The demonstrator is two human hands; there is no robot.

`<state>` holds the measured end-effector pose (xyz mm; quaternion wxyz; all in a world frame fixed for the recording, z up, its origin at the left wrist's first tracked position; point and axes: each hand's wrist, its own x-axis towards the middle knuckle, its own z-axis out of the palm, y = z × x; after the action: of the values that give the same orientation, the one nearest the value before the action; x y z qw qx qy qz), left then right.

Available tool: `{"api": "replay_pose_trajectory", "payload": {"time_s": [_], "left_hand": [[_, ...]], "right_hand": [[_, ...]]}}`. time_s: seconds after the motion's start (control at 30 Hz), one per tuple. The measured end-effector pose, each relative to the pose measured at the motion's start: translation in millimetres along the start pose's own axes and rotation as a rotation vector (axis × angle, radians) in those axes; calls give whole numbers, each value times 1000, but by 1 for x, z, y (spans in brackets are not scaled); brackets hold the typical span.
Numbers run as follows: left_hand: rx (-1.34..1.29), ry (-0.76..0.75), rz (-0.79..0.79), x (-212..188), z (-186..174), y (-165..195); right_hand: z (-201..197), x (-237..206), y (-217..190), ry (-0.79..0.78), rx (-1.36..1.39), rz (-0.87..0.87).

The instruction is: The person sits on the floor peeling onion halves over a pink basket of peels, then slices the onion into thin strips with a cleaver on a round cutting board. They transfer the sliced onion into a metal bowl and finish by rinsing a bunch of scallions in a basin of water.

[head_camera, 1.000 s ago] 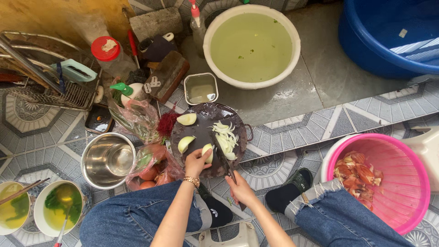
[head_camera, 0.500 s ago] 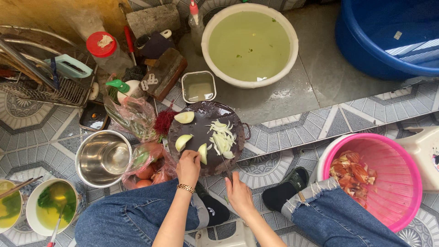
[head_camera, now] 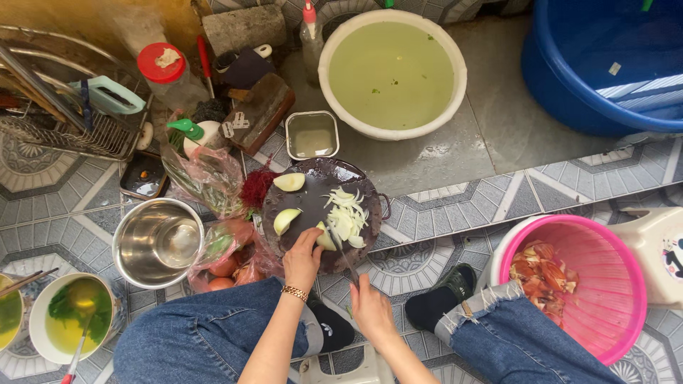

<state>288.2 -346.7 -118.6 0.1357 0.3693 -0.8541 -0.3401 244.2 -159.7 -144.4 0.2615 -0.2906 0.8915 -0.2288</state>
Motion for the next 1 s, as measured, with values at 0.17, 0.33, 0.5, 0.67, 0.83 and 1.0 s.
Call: {"api": "replay_pose_trajectory", "payload": {"time_s": [0.17, 0.33, 0.5, 0.67, 0.83, 1.0], "left_hand": [[24, 33, 20, -1, 3, 0], [16, 47, 15, -1, 2, 0], [26, 28, -4, -1, 1, 2], [11, 47, 1, 1, 0, 3], [28, 30, -8, 1, 2, 1], [49, 34, -3, 1, 2, 0]], "right_hand": [[2, -20, -4, -52, -101, -14], [0, -34, -9, -47, -120, 1], [5, -12, -15, -89, -129, 66], [2, 28, -24, -68, 12, 47], [-8, 12, -23, -128, -47, 27], [-4, -7, -23, -138, -143, 46]]}}
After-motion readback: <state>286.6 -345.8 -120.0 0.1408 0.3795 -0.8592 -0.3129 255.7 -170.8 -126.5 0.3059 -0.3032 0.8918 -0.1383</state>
